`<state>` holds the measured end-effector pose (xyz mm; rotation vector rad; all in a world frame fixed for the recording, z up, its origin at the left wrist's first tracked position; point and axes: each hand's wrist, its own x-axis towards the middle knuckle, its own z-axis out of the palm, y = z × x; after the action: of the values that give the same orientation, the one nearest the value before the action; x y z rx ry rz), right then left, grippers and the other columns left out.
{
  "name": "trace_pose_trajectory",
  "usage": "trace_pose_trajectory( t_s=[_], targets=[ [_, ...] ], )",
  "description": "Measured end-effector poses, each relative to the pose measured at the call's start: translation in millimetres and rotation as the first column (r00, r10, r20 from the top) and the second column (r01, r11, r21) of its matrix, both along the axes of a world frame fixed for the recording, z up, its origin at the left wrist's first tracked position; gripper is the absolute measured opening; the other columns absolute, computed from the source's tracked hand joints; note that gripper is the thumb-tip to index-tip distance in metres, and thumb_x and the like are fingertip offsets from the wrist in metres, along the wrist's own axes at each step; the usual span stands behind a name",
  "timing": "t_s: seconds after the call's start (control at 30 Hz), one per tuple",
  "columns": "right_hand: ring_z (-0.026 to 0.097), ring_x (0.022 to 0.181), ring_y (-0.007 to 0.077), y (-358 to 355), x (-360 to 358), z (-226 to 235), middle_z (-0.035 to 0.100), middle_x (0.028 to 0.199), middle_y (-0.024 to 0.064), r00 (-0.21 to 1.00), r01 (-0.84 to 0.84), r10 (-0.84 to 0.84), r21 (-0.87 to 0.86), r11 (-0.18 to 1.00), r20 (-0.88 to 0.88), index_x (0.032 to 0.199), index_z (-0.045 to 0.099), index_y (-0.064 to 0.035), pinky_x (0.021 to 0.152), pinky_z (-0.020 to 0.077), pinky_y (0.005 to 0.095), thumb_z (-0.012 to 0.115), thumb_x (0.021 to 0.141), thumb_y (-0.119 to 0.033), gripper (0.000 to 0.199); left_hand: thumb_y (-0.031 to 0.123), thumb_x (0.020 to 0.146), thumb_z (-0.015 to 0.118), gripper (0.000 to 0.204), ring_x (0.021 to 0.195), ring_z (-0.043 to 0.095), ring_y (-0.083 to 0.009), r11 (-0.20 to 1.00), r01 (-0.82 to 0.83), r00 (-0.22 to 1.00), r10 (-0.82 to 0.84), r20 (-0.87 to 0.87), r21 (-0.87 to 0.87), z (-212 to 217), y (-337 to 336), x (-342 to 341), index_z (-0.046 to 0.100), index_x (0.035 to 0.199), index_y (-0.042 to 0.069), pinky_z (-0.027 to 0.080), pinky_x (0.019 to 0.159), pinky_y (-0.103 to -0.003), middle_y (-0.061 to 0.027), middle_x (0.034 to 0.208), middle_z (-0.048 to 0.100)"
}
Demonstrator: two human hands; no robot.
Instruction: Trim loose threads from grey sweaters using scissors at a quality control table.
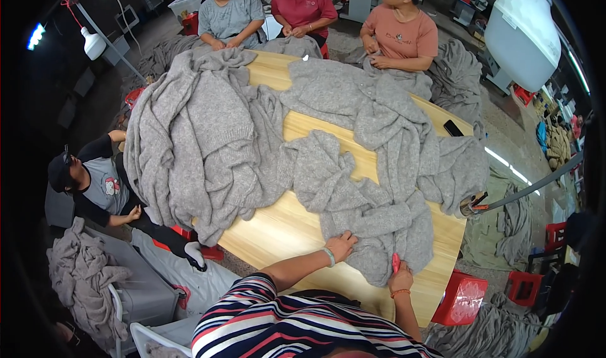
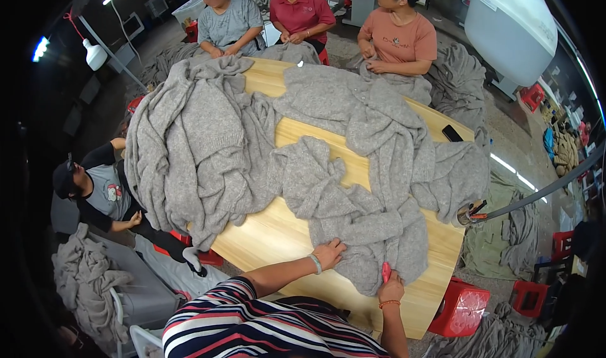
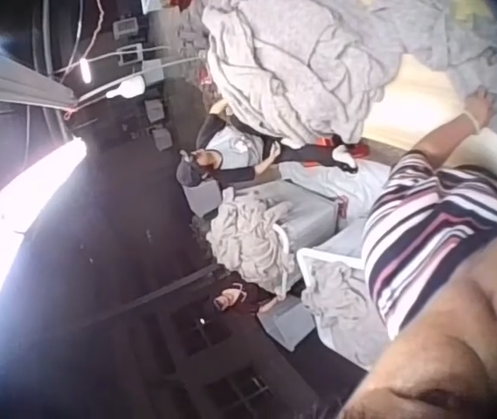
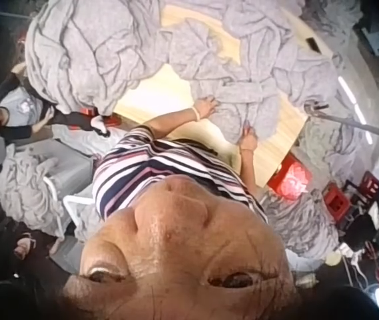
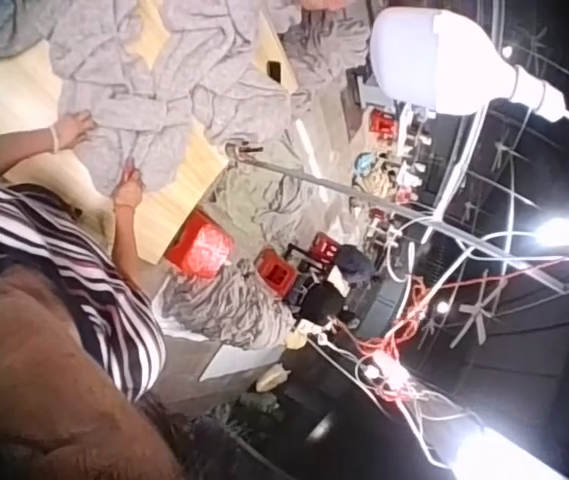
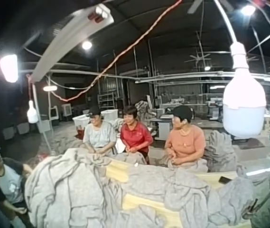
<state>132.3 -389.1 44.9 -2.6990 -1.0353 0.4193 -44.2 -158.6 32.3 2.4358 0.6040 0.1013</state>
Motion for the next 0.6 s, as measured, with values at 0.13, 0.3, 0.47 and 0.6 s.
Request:
trace_pose_trajectory(
  t_s=[0.13, 0.3, 0.47, 0.6],
  targets=[
    [0.060, 0.088, 0.0413, 2, -1, -3, 0.063, 0.091, 0.0239, 1.000, -0.016, 0.016, -0.002, 1.000, 0.016, 0.103, 0.054, -0.0022, 0.082, 0.0484, 0.0466, 0.056, 0.077, -0.003, 0.026, 0.016, 0.082, 0.066, 0.035, 0.094, 0.063, -0.0370, 1.000, 0.013, 1.000, -0.012, -0.005, 0.008, -1, 2, -3, 0.052, 0.114, 0.014, 0.053, 0.078, -0.047, -0.0147, 0.109, 0.049],
    [0.061, 0.087, 0.0396, 7, -8, -1, 0.064, 0.089, 0.0229, 0.998, -0.054, 0.054, 0.010, 0.998, 0.037, 0.100, 0.054, -0.0022, 0.082, 0.0478, 0.0450, 0.057, 0.076, -0.003, 0.024, 0.016, 0.082, 0.066, 0.035, 0.094, 0.063, -0.0372, 1.000, 0.013, 1.000, -0.013, -0.005, 0.006, 0, 7, -11, 0.052, 0.115, 0.014, 0.053, 0.078, -0.048, -0.0148, 0.109, 0.049],
    [0.061, 0.088, 0.0400, 26, -34, 24, 0.064, 0.089, 0.0228, 1.000, -0.015, 0.015, -0.004, 1.000, 0.009, 0.102, 0.053, -0.0025, 0.083, 0.0464, 0.0452, 0.058, 0.076, -0.002, 0.026, 0.017, 0.083, 0.065, 0.037, 0.097, 0.062, -0.0371, 0.999, 0.035, 0.997, -0.037, -0.064, -0.033, 15, 21, -34, 0.051, 0.117, 0.014, 0.052, 0.079, -0.048, -0.0152, 0.112, 0.048],
    [0.061, 0.089, 0.0421, 31, -56, 31, 0.064, 0.092, 0.0232, 0.999, -0.026, 0.026, -0.003, 1.000, 0.024, 0.104, 0.053, -0.0024, 0.084, 0.0462, 0.0468, 0.059, 0.076, -0.002, 0.029, 0.018, 0.084, 0.064, 0.037, 0.098, 0.061, -0.0373, 0.999, 0.042, 0.999, -0.042, -0.018, -0.012, 19, 37, -52, 0.050, 0.118, 0.014, 0.052, 0.080, -0.048, -0.0154, 0.113, 0.048]
  ],
)
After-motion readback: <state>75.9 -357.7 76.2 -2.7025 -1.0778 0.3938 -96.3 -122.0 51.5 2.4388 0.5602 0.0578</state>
